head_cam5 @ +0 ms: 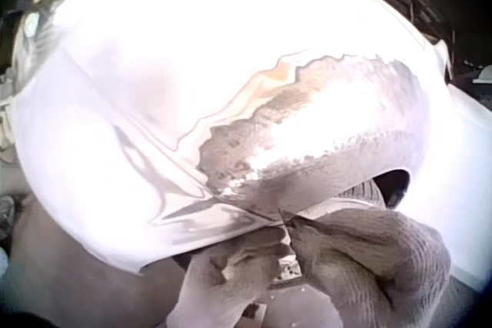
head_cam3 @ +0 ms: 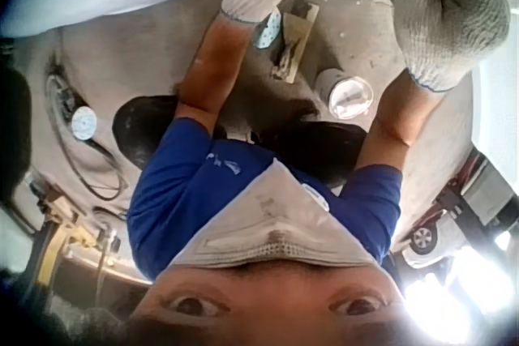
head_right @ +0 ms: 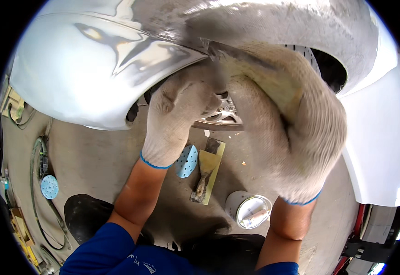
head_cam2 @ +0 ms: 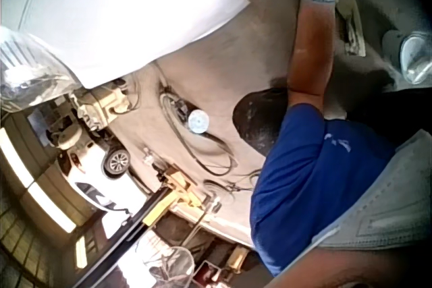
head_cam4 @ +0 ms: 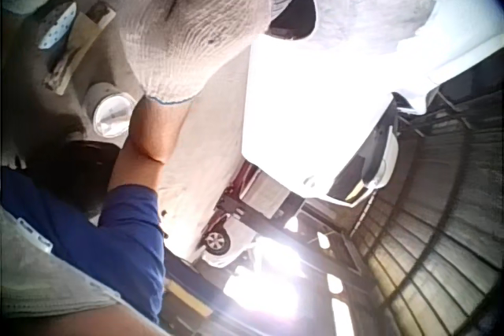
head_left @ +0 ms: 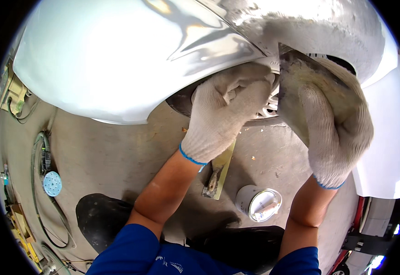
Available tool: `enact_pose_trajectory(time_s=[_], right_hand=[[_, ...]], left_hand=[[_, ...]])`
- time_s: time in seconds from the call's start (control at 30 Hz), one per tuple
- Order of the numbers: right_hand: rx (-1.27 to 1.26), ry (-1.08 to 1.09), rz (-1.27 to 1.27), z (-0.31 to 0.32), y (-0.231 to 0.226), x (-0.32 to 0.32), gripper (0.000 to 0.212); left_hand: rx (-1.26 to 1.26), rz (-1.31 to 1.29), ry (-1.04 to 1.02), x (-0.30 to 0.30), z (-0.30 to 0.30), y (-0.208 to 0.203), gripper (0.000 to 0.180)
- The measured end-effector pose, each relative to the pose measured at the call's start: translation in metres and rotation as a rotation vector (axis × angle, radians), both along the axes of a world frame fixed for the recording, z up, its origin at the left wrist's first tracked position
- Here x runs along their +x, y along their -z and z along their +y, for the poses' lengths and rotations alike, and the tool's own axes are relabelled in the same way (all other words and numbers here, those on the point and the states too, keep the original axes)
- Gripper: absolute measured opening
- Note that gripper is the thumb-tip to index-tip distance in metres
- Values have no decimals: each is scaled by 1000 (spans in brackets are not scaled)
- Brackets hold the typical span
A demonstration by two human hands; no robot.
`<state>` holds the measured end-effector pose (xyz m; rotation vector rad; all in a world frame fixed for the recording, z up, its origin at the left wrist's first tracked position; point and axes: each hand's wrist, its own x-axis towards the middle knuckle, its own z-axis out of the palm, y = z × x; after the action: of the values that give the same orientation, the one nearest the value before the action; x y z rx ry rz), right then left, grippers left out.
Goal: The person walks to a white car in a garage and sands the front bumper area by hand using sandpaper and a sanding block. They repeatedly rub the surface near the wheel arch to smooth the bodywork.
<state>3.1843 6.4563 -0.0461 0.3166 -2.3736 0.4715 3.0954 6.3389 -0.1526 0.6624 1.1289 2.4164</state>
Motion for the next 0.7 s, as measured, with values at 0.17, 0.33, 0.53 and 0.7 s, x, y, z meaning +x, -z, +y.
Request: enact_pose_trajectory(time_s=[0.17, 0.33, 0.53, 0.7], right_hand=[[291, 103, -4, -10, -9, 1, 32], [408, 295, 44, 19, -2, 14, 38], [700, 177, -146, -49, -45, -6, 25], [648, 166, -114, -51, -48, -10, 19]], left_hand=[[455, -245, 134, -19, 5, 10, 32], [451, -193, 95, -21, 9, 19, 34], [441, -124, 12, -20, 2, 5, 29], [420, -60, -73, -20, 2, -2, 24]])
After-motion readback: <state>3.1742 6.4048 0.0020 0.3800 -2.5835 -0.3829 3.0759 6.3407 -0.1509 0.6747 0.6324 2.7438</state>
